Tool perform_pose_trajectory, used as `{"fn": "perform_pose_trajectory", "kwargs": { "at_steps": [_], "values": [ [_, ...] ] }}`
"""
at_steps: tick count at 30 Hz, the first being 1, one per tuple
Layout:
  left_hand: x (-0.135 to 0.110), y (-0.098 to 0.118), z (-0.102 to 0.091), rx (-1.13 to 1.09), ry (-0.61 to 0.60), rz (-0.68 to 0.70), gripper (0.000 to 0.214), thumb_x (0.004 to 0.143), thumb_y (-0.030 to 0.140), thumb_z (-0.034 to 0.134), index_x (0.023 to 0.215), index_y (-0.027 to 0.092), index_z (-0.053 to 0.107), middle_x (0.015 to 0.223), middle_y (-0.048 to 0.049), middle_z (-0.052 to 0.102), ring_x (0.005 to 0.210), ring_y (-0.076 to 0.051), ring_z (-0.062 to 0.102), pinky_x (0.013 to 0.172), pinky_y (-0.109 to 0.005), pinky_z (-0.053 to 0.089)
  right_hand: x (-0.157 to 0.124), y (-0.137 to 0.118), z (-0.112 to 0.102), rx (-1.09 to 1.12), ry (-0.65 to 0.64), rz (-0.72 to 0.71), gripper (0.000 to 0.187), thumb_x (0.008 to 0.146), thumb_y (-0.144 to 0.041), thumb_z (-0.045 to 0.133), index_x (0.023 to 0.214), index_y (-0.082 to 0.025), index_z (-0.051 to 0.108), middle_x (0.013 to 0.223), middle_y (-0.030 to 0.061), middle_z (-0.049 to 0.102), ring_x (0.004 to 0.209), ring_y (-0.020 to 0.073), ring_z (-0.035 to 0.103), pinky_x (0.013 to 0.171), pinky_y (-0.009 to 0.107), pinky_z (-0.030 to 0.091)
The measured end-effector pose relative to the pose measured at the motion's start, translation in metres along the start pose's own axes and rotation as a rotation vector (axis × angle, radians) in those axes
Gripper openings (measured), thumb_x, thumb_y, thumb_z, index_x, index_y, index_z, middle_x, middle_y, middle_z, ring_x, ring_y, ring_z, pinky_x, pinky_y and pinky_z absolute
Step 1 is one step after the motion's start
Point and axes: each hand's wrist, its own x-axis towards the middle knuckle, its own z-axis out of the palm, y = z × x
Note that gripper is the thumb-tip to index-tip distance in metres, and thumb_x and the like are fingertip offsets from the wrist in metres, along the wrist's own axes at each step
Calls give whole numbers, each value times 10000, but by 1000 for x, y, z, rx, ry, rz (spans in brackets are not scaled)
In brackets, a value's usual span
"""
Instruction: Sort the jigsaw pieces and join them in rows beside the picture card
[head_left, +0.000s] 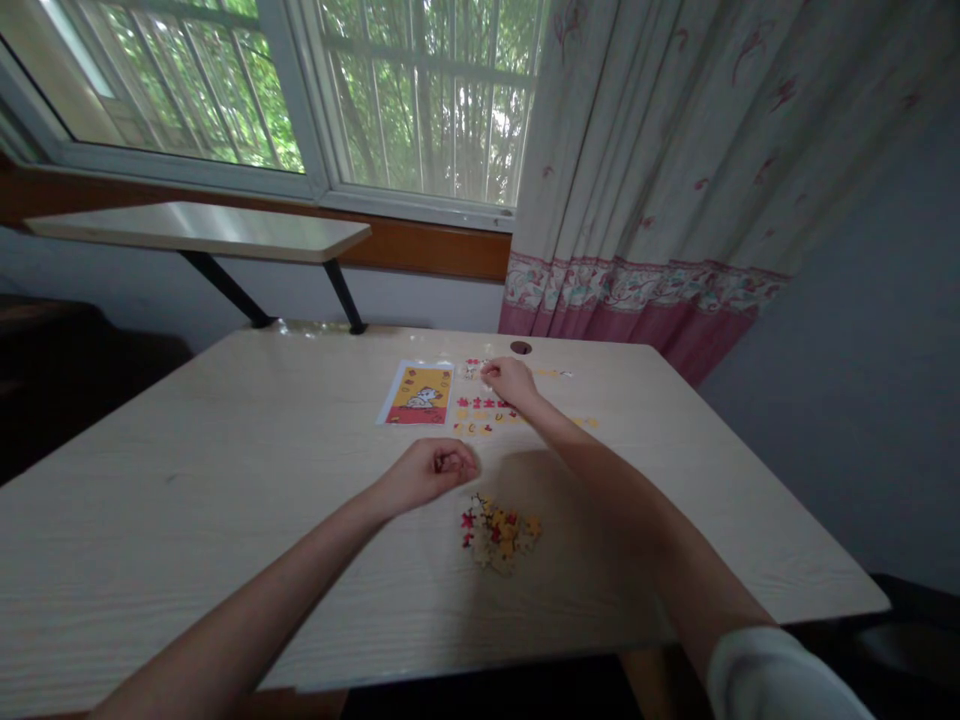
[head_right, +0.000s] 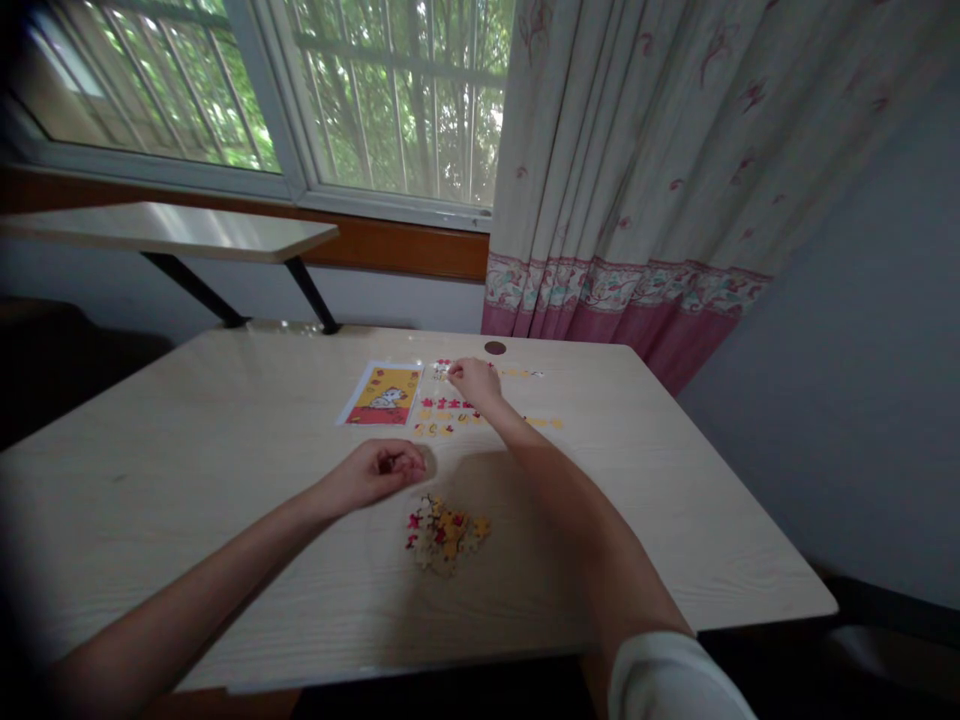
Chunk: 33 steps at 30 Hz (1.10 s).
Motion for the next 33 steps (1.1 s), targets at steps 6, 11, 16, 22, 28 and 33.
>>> {"fn": "perform_pose_trajectory", "kwargs": {
  "at_steps": [6,11,16,22,28,33],
  "values": [
    [-6,10,-7,283,-188,208,181,824,264,544,950,178,643,777,-28,576,679,-129,496,619,-235,403,-59,6,-21,109,-54,-296,138,778,-221,577,849,-192,692,791,20,678,724,122,598,677,224,422],
    [-9,13,-8,429,-292,308,233,854,232,521,1060,230,629,936,-58,554,891,-180,509,813,-303,414,-101,19,-23,87,-144,-428,92,759,-189,605,806,-189,684,752,14,674,709,124,589,694,240,418],
    [-7,7,-6,481,-266,313,189,863,241,517,998,231,649,914,-50,552,887,-178,507,807,-297,416,-119,26,-22,84,-55,-429,96,736,-139,616,805,-181,667,732,12,661,685,122,576,691,246,415],
    [-6,6,-6,437,-233,326,129,851,197,512,909,196,628,896,-52,584,887,-182,515,804,-319,411,-130,13,-25,102,-46,-484,107,766,-152,590,828,-196,665,757,12,657,712,121,578,695,245,420],
    [-7,11,-2,395,-170,269,72,816,170,509,826,174,581,802,-26,586,749,-151,503,689,-269,398,-139,7,-27,154,-61,-569,118,783,-154,565,846,-195,656,767,9,666,721,117,591,701,240,440],
    [-5,8,0,212,-107,164,109,814,247,519,793,160,581,715,-4,546,622,-113,446,565,-220,346,-142,6,-28,247,-40,-667,108,816,-195,548,848,-203,651,759,4,667,715,104,595,692,220,450]
  ]
}}
